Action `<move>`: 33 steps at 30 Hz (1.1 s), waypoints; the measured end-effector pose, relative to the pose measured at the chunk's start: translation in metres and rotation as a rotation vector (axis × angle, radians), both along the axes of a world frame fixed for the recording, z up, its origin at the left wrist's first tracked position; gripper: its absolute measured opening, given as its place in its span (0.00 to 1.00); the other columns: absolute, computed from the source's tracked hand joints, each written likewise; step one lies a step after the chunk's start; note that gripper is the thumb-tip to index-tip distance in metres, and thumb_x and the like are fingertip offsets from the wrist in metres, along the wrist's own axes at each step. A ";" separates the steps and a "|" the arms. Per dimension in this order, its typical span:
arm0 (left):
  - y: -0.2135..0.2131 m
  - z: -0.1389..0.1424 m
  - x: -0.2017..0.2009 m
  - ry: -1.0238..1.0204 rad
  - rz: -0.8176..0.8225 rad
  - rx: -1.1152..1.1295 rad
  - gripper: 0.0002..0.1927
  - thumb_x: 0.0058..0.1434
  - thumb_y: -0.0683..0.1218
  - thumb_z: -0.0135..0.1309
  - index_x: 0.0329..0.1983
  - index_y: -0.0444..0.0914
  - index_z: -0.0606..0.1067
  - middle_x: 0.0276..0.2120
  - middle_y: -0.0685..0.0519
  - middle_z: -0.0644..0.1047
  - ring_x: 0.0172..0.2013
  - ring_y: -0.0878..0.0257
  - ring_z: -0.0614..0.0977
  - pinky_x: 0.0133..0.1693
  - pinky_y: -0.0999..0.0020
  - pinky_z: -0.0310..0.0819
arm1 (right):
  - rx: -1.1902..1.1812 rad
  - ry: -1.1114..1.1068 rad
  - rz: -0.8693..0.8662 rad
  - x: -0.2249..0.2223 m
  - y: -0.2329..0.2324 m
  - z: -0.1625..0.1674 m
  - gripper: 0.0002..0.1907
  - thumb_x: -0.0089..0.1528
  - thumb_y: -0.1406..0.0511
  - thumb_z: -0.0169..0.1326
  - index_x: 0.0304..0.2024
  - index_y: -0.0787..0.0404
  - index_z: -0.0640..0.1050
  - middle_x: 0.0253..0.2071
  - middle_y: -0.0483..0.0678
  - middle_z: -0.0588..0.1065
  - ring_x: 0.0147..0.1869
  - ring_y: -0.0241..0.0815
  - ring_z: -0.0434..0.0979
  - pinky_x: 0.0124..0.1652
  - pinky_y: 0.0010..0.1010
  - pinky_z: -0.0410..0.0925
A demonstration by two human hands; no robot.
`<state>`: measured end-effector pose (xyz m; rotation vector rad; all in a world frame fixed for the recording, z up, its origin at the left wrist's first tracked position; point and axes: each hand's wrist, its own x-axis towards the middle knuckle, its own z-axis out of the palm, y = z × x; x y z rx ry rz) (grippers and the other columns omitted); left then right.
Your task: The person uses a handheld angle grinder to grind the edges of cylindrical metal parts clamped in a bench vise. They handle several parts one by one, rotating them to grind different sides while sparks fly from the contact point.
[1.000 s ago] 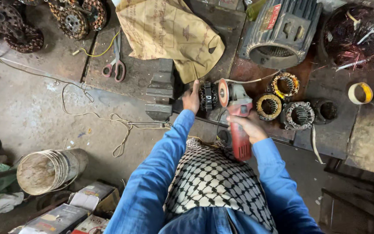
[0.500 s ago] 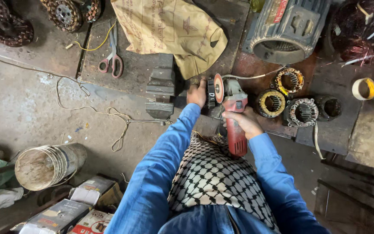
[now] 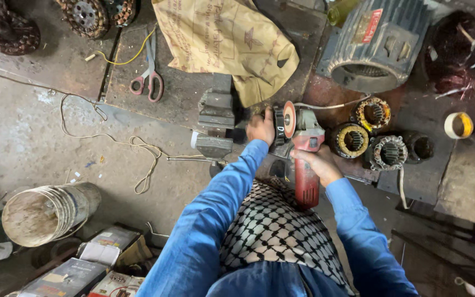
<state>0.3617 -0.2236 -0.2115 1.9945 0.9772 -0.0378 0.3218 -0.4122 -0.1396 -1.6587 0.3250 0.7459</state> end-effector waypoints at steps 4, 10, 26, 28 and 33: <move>0.005 0.005 -0.001 0.027 0.021 -0.001 0.37 0.66 0.70 0.43 0.42 0.32 0.80 0.45 0.30 0.79 0.50 0.32 0.79 0.57 0.46 0.69 | -0.006 0.055 -0.006 0.002 0.013 0.007 0.19 0.52 0.66 0.67 0.44 0.65 0.79 0.36 0.50 0.80 0.32 0.45 0.83 0.33 0.37 0.77; 0.016 0.012 -0.007 0.002 0.021 -0.024 0.35 0.65 0.69 0.43 0.42 0.32 0.81 0.45 0.31 0.80 0.50 0.32 0.78 0.56 0.45 0.68 | -0.049 0.088 -0.007 0.001 0.030 0.022 0.20 0.53 0.66 0.66 0.46 0.65 0.79 0.36 0.51 0.81 0.34 0.46 0.84 0.35 0.38 0.78; 0.011 0.011 -0.008 0.055 -0.014 0.085 0.35 0.67 0.67 0.42 0.36 0.32 0.82 0.40 0.32 0.81 0.45 0.34 0.81 0.55 0.47 0.71 | -0.074 0.080 -0.014 -0.005 0.026 0.017 0.20 0.52 0.66 0.66 0.46 0.64 0.80 0.36 0.51 0.81 0.35 0.44 0.83 0.37 0.36 0.77; 0.011 0.012 -0.008 0.031 -0.023 0.101 0.35 0.68 0.67 0.42 0.36 0.32 0.82 0.40 0.32 0.81 0.45 0.34 0.81 0.55 0.47 0.70 | -0.089 0.063 -0.002 -0.006 0.027 0.018 0.20 0.52 0.65 0.66 0.46 0.65 0.80 0.37 0.51 0.81 0.35 0.44 0.83 0.37 0.36 0.76; 0.008 0.013 -0.007 0.031 0.000 0.117 0.35 0.67 0.67 0.42 0.36 0.31 0.82 0.40 0.32 0.81 0.45 0.33 0.80 0.54 0.47 0.70 | -0.079 0.055 0.001 -0.006 0.025 0.020 0.21 0.53 0.65 0.66 0.46 0.67 0.79 0.37 0.52 0.81 0.35 0.44 0.83 0.37 0.36 0.76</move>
